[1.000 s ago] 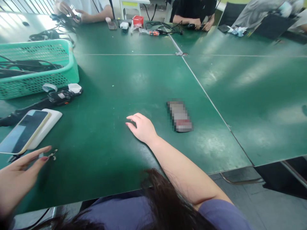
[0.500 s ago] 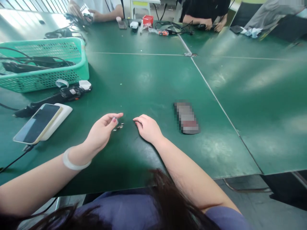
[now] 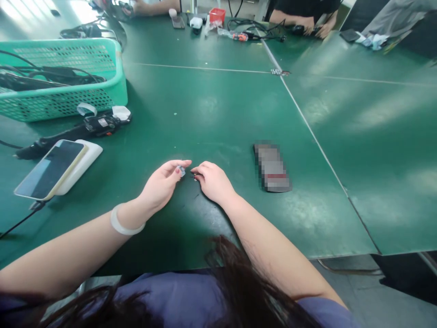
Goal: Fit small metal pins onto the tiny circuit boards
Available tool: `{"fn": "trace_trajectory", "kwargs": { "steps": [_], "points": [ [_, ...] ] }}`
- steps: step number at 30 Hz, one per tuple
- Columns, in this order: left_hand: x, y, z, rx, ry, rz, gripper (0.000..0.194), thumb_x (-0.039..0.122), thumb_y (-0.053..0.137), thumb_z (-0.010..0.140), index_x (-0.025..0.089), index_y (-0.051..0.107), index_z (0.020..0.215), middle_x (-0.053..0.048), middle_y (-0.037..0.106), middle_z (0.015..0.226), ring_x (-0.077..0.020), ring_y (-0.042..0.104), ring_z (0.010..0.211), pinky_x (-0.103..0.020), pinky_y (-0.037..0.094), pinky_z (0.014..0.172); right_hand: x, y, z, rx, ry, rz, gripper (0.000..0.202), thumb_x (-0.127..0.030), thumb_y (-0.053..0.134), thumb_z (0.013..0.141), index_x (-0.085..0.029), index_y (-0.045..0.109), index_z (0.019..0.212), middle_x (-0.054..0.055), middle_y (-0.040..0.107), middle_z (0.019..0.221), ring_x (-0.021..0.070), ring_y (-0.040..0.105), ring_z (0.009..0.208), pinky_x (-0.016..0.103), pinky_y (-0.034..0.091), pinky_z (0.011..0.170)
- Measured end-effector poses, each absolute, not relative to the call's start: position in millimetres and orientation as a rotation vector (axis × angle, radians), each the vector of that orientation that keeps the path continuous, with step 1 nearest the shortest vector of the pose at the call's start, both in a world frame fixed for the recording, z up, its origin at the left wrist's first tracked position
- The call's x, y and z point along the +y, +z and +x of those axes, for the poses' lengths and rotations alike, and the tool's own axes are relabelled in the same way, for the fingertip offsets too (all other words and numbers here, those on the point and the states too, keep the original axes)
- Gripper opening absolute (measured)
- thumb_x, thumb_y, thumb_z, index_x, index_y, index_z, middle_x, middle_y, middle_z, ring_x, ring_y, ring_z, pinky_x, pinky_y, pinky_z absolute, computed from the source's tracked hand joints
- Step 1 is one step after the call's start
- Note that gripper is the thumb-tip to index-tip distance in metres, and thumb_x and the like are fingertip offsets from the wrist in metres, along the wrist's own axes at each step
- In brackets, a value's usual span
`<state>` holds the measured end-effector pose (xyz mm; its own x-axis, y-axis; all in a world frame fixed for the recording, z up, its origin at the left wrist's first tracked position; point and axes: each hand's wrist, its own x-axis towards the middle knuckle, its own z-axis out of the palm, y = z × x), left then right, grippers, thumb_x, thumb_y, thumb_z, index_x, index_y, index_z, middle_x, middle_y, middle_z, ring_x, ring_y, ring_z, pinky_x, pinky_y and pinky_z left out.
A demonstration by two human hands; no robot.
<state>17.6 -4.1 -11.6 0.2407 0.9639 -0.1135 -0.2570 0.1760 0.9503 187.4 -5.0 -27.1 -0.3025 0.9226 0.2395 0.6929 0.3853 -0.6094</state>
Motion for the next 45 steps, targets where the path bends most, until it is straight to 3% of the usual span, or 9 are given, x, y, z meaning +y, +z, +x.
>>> {"fn": "trace_trajectory", "kwargs": {
  "steps": [6, 12, 18, 24, 28, 37, 45],
  "points": [
    [0.1, -12.7, 15.7, 0.766, 1.093, 0.755, 0.02, 0.033, 0.075, 0.073, 0.021, 0.069, 0.087, -0.003, 0.068, 0.106, -0.0153, 0.057, 0.107, -0.034, 0.037, 0.103, -6.3, -22.4, 189.8, -1.966, 0.612, -1.376, 0.02, -0.011, 0.057, 0.084, -0.021, 0.072, 0.093, 0.004, 0.07, 0.089, 0.0168, 0.065, 0.085, 0.033, 0.051, 0.081],
    [2.5, -15.2, 5.5, 0.834, 1.066, 0.756, 0.024, 0.034, 0.076, 0.071, 0.023, 0.073, 0.092, 0.0, 0.065, 0.086, -0.0082, 0.052, 0.073, -0.025, 0.044, 0.077, -5.7, -18.8, 196.8, -1.771, 0.778, -1.422, 0.021, -0.015, 0.055, 0.084, -0.023, 0.073, 0.092, 0.002, 0.072, 0.089, 0.0154, 0.066, 0.081, 0.032, 0.052, 0.078],
    [3.0, -13.4, 9.1, 0.911, 1.067, 0.769, 0.024, 0.03, 0.074, 0.072, 0.021, 0.071, 0.094, -0.001, 0.066, 0.086, -0.0102, 0.056, 0.079, -0.028, 0.044, 0.083, -2.8, -18.9, 207.5, -1.905, 0.645, -1.491, 0.03, -0.008, 0.049, 0.084, -0.023, 0.073, 0.095, 0.003, 0.073, 0.089, 0.0169, 0.067, 0.082, 0.034, 0.052, 0.079],
    [1.9, -11.9, 10.8, 0.93, 1.059, 0.753, 0.021, 0.026, 0.073, 0.073, 0.019, 0.07, 0.093, -0.003, 0.068, 0.088, -0.0121, 0.061, 0.083, -0.034, 0.045, 0.091, -3.8, -14.7, 211.0, -2.034, 0.566, -1.54, 0.017, -0.011, 0.064, 0.077, -0.021, 0.073, 0.087, 0.005, 0.071, 0.089, 0.0196, 0.064, 0.083, 0.036, 0.052, 0.076],
    [1.4, -10.6, 10.6, 0.928, 1.031, 0.781, 0.032, 0.016, 0.076, 0.067, 0.018, 0.07, 0.098, -0.003, 0.07, 0.094, -0.0141, 0.063, 0.095, -0.035, 0.043, 0.1, -5.4, -14.3, 206.6, -2.053, 0.56, -1.544, 0.017, -0.007, 0.06, 0.078, -0.02, 0.071, 0.077, 0.004, 0.07, 0.082, 0.0192, 0.063, 0.081, 0.036, 0.051, 0.078],
    [-2.1, -6.2, 10.9, 1.0, 0.864, 0.982, 0.037, 0.016, 0.074, 0.071, 0.016, 0.068, 0.107, -0.008, 0.074, 0.102, -0.0198, 0.069, 0.096, -0.041, 0.047, 0.101, -8.1, -15.0, 194.8, -1.282, 1.294, -1.358, 0.011, -0.025, 0.065, 0.075, -0.016, 0.069, 0.08, 0.001, 0.068, 0.065, 0.0122, 0.061, 0.058, 0.03, 0.053, 0.06],
    [-6.2, -0.9, 9.5, 0.973, 0.737, 1.04, 0.048, 0.019, 0.071, 0.075, 0.013, 0.062, 0.121, -0.009, 0.075, 0.101, -0.0209, 0.069, 0.101, -0.038, 0.047, 0.103, -13.2, -12.8, 174.6, -1.184, 1.253, -1.283, 0.014, -0.031, 0.068, 0.074, -0.017, 0.069, 0.073, -0.001, 0.065, 0.061, 0.0104, 0.057, 0.054, 0.026, 0.05, 0.056]
  ]
}}
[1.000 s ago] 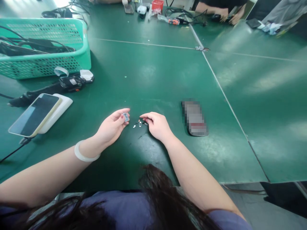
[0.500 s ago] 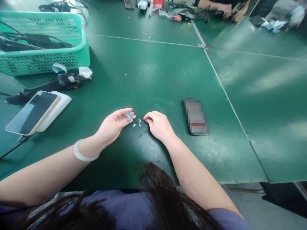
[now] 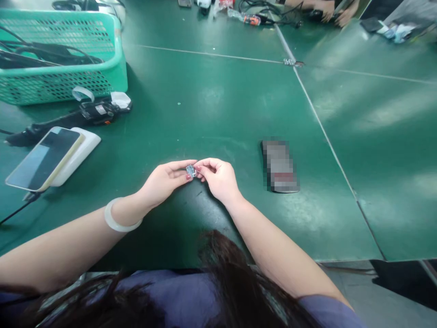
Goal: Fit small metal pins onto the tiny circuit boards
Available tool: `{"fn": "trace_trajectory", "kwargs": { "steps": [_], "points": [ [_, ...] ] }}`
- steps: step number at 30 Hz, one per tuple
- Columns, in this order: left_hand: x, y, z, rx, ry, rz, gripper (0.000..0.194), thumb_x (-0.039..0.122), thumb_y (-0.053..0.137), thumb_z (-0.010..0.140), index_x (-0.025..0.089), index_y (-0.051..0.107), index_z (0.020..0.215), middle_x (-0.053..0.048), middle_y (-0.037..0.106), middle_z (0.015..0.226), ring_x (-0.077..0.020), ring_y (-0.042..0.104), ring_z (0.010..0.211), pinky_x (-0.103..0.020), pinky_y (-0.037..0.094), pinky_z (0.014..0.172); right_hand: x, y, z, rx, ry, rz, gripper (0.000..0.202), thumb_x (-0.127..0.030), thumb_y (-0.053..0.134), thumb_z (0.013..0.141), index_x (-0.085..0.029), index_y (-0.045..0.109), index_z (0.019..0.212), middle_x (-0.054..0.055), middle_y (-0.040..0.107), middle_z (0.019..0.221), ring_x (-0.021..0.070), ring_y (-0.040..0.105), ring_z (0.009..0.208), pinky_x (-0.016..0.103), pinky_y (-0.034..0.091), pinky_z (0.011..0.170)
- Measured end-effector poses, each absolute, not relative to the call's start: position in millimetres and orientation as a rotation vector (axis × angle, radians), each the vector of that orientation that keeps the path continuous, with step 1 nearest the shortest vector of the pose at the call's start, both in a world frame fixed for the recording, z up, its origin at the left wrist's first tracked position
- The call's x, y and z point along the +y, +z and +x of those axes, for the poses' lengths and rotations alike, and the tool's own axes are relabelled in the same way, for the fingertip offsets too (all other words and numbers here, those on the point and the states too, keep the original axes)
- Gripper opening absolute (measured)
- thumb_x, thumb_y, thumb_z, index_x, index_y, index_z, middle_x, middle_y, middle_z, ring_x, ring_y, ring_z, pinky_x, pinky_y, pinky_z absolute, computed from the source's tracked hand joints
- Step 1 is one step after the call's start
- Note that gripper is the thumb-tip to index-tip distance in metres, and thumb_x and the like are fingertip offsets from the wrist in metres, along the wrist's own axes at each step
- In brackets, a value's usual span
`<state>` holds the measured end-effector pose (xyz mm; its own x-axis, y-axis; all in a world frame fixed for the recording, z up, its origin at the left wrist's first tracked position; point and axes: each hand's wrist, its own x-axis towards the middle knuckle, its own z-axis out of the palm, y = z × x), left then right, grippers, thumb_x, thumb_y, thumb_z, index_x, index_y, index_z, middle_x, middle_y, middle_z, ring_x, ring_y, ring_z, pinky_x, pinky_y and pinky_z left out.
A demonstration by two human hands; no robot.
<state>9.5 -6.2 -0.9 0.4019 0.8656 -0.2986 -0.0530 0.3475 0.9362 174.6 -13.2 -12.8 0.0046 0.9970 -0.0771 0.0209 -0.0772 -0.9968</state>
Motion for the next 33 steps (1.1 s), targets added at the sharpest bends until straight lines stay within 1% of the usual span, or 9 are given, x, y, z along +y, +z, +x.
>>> {"fn": "trace_trajectory", "kwargs": {
  "steps": [3, 6, 9, 11, 19, 25, 28, 33],
  "points": [
    [-6.3, 0.2, 9.1, 0.95, 0.737, 1.033, 0.05, 0.017, 0.072, 0.074, 0.013, 0.061, 0.122, -0.01, 0.073, 0.109, -0.0214, 0.068, 0.104, -0.036, 0.047, 0.103, -15.9, -11.9, 171.9, -1.261, 1.109, -1.319, 0.011, -0.029, 0.065, 0.078, -0.019, 0.069, 0.073, 0.0, 0.067, 0.067, 0.012, 0.059, 0.06, 0.027, 0.05, 0.062],
    [-5.9, -1.0, 9.1, 0.935, 0.733, 1.022, 0.052, 0.016, 0.073, 0.072, 0.014, 0.061, 0.123, -0.01, 0.073, 0.109, -0.0224, 0.067, 0.105, -0.037, 0.048, 0.102, -18.5, -9.8, 171.5, -1.41, 0.902, -1.336, 0.012, -0.024, 0.062, 0.082, -0.02, 0.068, 0.073, 0.0, 0.067, 0.072, 0.0131, 0.061, 0.067, 0.028, 0.049, 0.07],
    [-5.9, -3.2, 9.2, 0.937, 0.753, 1.007, 0.054, 0.016, 0.074, 0.071, 0.016, 0.061, 0.124, -0.009, 0.074, 0.106, -0.0218, 0.068, 0.104, -0.037, 0.048, 0.102, -20.1, -7.5, 172.2, -1.557, 0.71, -1.329, 0.015, -0.02, 0.06, 0.084, -0.021, 0.066, 0.07, -0.001, 0.066, 0.071, 0.0131, 0.059, 0.07, 0.027, 0.047, 0.07],
    [-6.2, -4.1, 9.3, 0.947, 0.773, 1.005, 0.053, 0.017, 0.074, 0.071, 0.017, 0.062, 0.123, -0.008, 0.074, 0.106, -0.0207, 0.068, 0.103, -0.036, 0.048, 0.102, -20.4, -6.3, 173.1, -1.622, 0.642, -1.332, 0.015, -0.019, 0.06, 0.084, -0.021, 0.065, 0.07, -0.001, 0.066, 0.073, 0.013, 0.058, 0.07, 0.027, 0.046, 0.069],
    [-5.7, -7.4, 9.8, 1.001, 0.817, 1.185, 0.042, 0.017, 0.071, 0.073, 0.019, 0.068, 0.115, -0.006, 0.07, 0.113, -0.0182, 0.068, 0.101, -0.035, 0.049, 0.101, -19.4, -6.8, 176.3, -1.698, 0.638, -1.372, 0.015, -0.019, 0.059, 0.084, -0.021, 0.061, 0.069, -0.001, 0.063, 0.072, 0.0135, 0.055, 0.067, 0.027, 0.044, 0.065],
    [-5.9, -13.2, 9.7, 0.969, 0.835, 1.287, 0.04, 0.019, 0.07, 0.074, 0.02, 0.068, 0.114, -0.006, 0.068, 0.114, -0.0166, 0.068, 0.098, -0.034, 0.05, 0.1, -18.4, -6.3, 177.9, -1.738, 0.637, -1.356, 0.016, -0.017, 0.058, 0.084, -0.021, 0.061, 0.07, -0.001, 0.064, 0.073, 0.0136, 0.056, 0.071, 0.028, 0.044, 0.068],
    [-7.4, -13.8, 9.9, 0.988, 0.824, 1.314, 0.041, 0.019, 0.069, 0.074, 0.02, 0.068, 0.115, -0.007, 0.067, 0.115, -0.0168, 0.067, 0.099, -0.034, 0.051, 0.099, -18.1, -3.5, 179.9, -1.812, 0.595, -1.355, 0.016, -0.016, 0.057, 0.085, -0.021, 0.06, 0.07, -0.001, 0.063, 0.074, 0.0135, 0.055, 0.07, 0.027, 0.043, 0.067],
    [-9.0, -11.8, 9.4, 1.02, 0.781, 1.329, 0.048, 0.017, 0.069, 0.073, 0.018, 0.065, 0.121, -0.008, 0.068, 0.113, -0.0184, 0.067, 0.099, -0.035, 0.052, 0.098, -17.9, -1.8, 182.9, -1.94, 0.488, -1.368, 0.017, -0.014, 0.055, 0.086, -0.02, 0.055, 0.07, 0.0, 0.06, 0.075, 0.014, 0.054, 0.071, 0.027, 0.042, 0.069]
  ]
}}
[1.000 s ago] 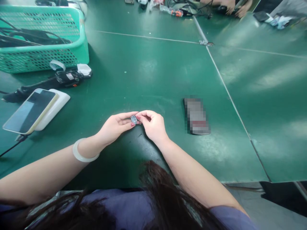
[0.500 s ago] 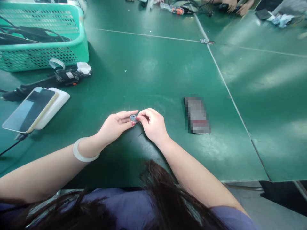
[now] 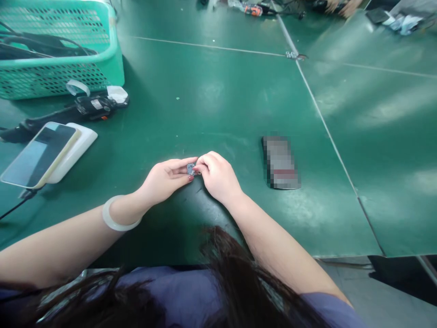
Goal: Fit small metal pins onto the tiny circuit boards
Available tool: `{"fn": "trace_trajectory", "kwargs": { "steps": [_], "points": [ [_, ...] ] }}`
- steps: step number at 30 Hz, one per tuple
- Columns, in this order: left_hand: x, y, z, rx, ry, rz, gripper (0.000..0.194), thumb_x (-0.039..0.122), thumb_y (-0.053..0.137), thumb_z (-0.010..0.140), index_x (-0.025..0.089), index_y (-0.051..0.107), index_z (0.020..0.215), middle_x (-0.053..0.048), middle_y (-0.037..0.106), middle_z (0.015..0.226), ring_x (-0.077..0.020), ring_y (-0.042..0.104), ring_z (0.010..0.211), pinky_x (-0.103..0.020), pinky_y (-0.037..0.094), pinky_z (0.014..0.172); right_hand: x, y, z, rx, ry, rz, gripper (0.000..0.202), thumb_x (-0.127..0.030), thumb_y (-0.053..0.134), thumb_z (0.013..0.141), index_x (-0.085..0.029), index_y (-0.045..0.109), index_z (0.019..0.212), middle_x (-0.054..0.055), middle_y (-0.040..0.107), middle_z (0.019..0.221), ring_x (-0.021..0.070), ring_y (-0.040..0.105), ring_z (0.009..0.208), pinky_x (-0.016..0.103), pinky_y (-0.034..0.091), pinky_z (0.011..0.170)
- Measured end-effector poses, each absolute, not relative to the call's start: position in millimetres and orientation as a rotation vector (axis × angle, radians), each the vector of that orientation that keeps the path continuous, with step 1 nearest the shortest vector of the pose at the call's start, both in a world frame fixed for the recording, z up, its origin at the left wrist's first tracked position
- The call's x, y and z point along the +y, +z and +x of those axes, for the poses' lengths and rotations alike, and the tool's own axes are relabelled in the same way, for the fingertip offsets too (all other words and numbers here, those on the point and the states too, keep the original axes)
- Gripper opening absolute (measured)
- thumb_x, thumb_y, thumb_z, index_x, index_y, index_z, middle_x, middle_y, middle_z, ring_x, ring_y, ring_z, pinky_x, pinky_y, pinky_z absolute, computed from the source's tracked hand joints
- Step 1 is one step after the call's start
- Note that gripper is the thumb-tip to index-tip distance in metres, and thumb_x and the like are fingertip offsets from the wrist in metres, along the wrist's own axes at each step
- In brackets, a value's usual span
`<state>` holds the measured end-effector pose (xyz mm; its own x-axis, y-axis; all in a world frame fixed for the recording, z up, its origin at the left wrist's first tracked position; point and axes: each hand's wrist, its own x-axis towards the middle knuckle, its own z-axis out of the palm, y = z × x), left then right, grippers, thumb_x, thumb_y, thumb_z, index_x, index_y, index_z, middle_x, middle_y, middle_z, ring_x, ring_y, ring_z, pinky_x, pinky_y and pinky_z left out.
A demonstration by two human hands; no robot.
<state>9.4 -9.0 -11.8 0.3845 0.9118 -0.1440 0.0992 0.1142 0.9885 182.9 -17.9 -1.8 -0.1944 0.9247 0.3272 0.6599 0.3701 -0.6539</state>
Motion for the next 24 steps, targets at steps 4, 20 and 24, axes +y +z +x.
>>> {"fn": "trace_trajectory", "kwargs": {
  "steps": [4, 20, 24],
  "points": [
    [-8.8, -11.4, 9.6, 1.04, 0.76, 1.376, 0.046, 0.019, 0.068, 0.075, 0.02, 0.066, 0.12, -0.008, 0.069, 0.111, -0.0195, 0.067, 0.099, -0.037, 0.051, 0.097, -18.3, -2.6, 182.7, -1.983, 0.456, -1.373, 0.017, -0.014, 0.053, 0.087, -0.021, 0.052, 0.071, 0.001, 0.058, 0.077, 0.0148, 0.054, 0.074, 0.028, 0.043, 0.071],
    [-9.6, -7.6, 11.9, 1.083, 0.802, 1.307, 0.043, 0.028, 0.072, 0.073, 0.018, 0.068, 0.115, -0.007, 0.072, 0.105, -0.0193, 0.068, 0.098, -0.037, 0.051, 0.098, -22.9, 0.8, 177.7, -1.938, 0.446, -1.401, 0.018, -0.022, 0.052, 0.089, -0.021, 0.053, 0.07, 0.002, 0.059, 0.076, 0.0152, 0.053, 0.069, 0.03, 0.043, 0.067],
    [-10.0, -8.2, 11.0, 1.082, 0.793, 1.342, 0.042, 0.03, 0.07, 0.075, 0.018, 0.068, 0.115, -0.007, 0.072, 0.108, -0.02, 0.068, 0.099, -0.036, 0.05, 0.098, -21.9, -2.8, 178.1, -1.923, 0.472, -1.388, 0.02, -0.025, 0.053, 0.089, -0.021, 0.052, 0.07, 0.001, 0.058, 0.075, 0.0141, 0.051, 0.067, 0.029, 0.042, 0.065]
  ]
}}
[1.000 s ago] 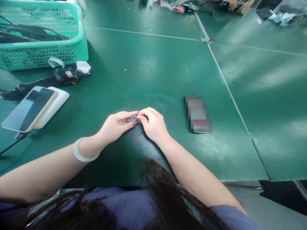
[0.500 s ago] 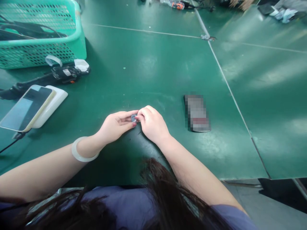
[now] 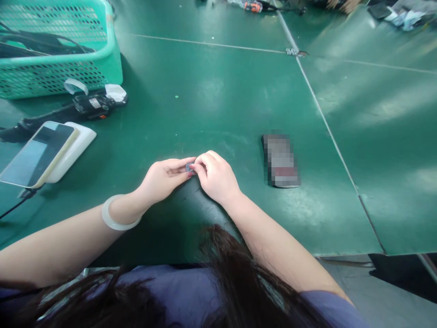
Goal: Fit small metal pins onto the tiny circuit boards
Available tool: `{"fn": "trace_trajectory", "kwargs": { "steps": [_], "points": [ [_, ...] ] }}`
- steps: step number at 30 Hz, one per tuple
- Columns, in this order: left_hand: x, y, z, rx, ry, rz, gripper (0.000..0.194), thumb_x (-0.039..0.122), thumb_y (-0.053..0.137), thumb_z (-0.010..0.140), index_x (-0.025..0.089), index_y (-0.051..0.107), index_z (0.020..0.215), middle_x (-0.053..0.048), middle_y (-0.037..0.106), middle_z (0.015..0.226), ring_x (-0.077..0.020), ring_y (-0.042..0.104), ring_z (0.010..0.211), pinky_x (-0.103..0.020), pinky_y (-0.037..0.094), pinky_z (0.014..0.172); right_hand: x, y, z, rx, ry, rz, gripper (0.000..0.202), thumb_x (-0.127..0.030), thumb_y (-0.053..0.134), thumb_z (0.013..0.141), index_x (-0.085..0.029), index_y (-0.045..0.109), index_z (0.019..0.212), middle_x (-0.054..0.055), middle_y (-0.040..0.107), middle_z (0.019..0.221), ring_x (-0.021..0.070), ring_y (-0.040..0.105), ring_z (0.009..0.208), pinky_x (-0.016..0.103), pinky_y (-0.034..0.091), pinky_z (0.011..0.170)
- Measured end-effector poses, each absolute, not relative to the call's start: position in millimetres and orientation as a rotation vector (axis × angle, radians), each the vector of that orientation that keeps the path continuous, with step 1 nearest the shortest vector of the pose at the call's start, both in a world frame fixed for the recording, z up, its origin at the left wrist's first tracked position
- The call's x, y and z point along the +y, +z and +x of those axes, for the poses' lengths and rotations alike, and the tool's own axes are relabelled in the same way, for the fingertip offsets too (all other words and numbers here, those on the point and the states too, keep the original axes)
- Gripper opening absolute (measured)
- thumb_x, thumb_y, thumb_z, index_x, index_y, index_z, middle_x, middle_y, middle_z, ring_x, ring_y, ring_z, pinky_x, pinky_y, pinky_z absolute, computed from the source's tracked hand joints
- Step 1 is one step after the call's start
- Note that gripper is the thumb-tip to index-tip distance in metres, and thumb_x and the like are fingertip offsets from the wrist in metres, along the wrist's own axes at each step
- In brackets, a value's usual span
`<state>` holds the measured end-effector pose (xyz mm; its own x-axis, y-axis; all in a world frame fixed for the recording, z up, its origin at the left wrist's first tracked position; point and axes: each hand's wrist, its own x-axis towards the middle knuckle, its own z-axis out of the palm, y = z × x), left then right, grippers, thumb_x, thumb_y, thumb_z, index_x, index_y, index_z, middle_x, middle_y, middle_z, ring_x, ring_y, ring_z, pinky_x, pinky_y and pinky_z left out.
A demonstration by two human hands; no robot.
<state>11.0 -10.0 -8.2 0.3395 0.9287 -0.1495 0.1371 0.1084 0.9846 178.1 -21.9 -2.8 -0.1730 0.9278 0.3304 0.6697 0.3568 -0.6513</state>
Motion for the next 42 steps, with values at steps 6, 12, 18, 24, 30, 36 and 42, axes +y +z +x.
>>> {"fn": "trace_trajectory", "kwargs": {
  "steps": [6, 12, 18, 24, 30, 36, 42],
  "points": [
    [-9.8, -5.9, 9.6, 1.083, 0.788, 1.362, 0.041, 0.034, 0.069, 0.077, 0.018, 0.068, 0.115, -0.006, 0.072, 0.112, -0.0207, 0.068, 0.103, -0.034, 0.05, 0.099, -19.9, -5.3, 178.7, -1.881, 0.543, -1.362, 0.02, -0.026, 0.055, 0.089, -0.021, 0.052, 0.069, 0.0, 0.056, 0.073, 0.013, 0.05, 0.066, 0.027, 0.041, 0.064],
    [-8.9, -4.6, 8.9, 1.113, 0.797, 1.297, 0.039, 0.028, 0.072, 0.074, 0.019, 0.069, 0.113, -0.004, 0.076, 0.096, -0.0201, 0.071, 0.091, -0.034, 0.054, 0.092, -20.5, -5.6, 177.8, -1.877, 0.575, -1.36, 0.01, -0.021, 0.057, 0.086, -0.021, 0.058, 0.076, 0.0, 0.058, 0.075, 0.0131, 0.051, 0.066, 0.027, 0.042, 0.063],
    [1.7, -2.0, 5.3, 1.007, 0.908, 1.139, 0.039, 0.021, 0.077, 0.068, 0.016, 0.069, 0.106, -0.004, 0.074, 0.081, -0.018, 0.072, 0.082, -0.034, 0.056, 0.087, -16.1, -6.3, 183.4, -1.801, 0.573, -1.376, 0.013, -0.023, 0.055, 0.088, -0.021, 0.062, 0.077, 0.0, 0.061, 0.074, 0.0129, 0.052, 0.065, 0.027, 0.043, 0.064],
    [18.3, -5.2, -3.5, 1.017, 1.134, 0.932, 0.033, 0.014, 0.076, 0.066, 0.014, 0.067, 0.098, -0.004, 0.071, 0.082, -0.0164, 0.071, 0.085, -0.031, 0.055, 0.088, -9.2, -13.7, 197.1, -1.826, 0.541, -1.485, 0.013, -0.02, 0.062, 0.082, -0.021, 0.068, 0.093, 0.001, 0.064, 0.083, 0.0141, 0.055, 0.068, 0.031, 0.047, 0.068],
    [16.0, -2.2, -1.6, 1.022, 1.146, 0.853, 0.024, 0.014, 0.069, 0.073, 0.014, 0.065, 0.097, -0.006, 0.071, 0.101, -0.015, 0.071, 0.091, -0.028, 0.054, 0.089, -8.2, -21.5, 192.6, -2.145, 0.405, -1.431, 0.012, -0.018, 0.064, 0.082, -0.021, 0.073, 0.088, 0.006, 0.067, 0.093, 0.0212, 0.058, 0.088, 0.04, 0.047, 0.085],
    [14.1, -3.2, -0.3, 1.04, 1.099, 0.9, 0.024, 0.017, 0.069, 0.076, 0.015, 0.061, 0.099, -0.009, 0.071, 0.104, -0.0175, 0.07, 0.097, -0.032, 0.053, 0.09, -8.8, -17.1, 201.3, -2.063, 0.441, -1.47, 0.012, -0.017, 0.063, 0.082, -0.023, 0.073, 0.085, 0.004, 0.07, 0.089, 0.0205, 0.061, 0.088, 0.04, 0.048, 0.084],
    [12.0, -6.5, 0.9, 1.008, 1.071, 1.006, 0.024, 0.021, 0.072, 0.075, 0.015, 0.06, 0.095, -0.007, 0.072, 0.1, -0.0161, 0.07, 0.091, -0.028, 0.055, 0.082, -10.0, -15.8, 196.0, -2.095, 0.432, -1.432, 0.008, -0.022, 0.067, 0.081, -0.023, 0.072, 0.087, 0.004, 0.069, 0.089, 0.0203, 0.059, 0.087, 0.039, 0.047, 0.083]
  ]
}}
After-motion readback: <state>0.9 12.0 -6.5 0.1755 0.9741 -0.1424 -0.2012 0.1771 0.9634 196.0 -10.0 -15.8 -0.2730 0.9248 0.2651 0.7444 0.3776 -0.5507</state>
